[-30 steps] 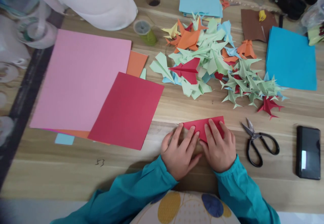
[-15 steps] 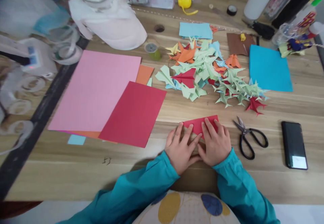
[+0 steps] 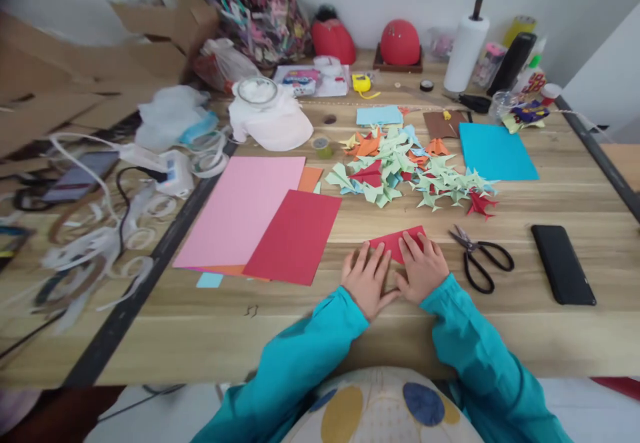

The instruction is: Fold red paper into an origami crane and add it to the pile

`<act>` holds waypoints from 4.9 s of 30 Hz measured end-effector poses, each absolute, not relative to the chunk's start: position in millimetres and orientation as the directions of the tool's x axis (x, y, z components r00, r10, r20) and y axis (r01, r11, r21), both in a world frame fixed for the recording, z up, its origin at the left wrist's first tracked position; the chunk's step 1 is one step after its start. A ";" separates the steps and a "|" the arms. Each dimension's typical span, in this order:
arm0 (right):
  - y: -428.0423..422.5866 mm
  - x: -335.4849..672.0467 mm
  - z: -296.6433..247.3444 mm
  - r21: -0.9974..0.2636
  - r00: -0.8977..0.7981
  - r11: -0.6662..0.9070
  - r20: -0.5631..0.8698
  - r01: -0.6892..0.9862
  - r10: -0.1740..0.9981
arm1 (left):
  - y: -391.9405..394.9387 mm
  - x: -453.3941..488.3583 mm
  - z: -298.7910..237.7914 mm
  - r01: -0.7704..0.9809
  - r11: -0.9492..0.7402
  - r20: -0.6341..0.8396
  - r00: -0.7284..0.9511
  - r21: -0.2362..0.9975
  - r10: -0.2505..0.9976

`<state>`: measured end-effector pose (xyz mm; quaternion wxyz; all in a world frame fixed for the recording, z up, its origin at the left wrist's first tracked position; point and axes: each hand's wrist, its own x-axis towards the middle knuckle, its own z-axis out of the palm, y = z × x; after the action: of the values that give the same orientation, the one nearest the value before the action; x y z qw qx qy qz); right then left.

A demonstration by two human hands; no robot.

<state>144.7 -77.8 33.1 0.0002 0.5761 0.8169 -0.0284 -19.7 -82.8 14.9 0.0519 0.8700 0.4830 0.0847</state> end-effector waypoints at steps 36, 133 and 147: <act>-75.3 144.4 33.1 -0.111 -0.282 0.284 0.036 0.952 0.959 | -92.3 -2.9 6.2 0.732 -0.648 0.166 0.626 0.212 0.762; -77.7 135.8 26.8 -0.252 -0.414 0.435 0.137 0.864 0.900 | -41.1 -10.0 11.6 0.881 -0.408 0.171 0.376 0.239 0.911; -80.9 136.0 25.3 -0.251 -0.419 0.432 0.107 0.866 0.902 | -43.2 -11.8 14.1 0.878 -0.392 0.130 0.370 0.275 0.920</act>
<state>136.0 -80.9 25.3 -0.1129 0.5270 0.8386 -0.0786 -11.8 -43.2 14.1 0.0797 0.8238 0.5457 0.1314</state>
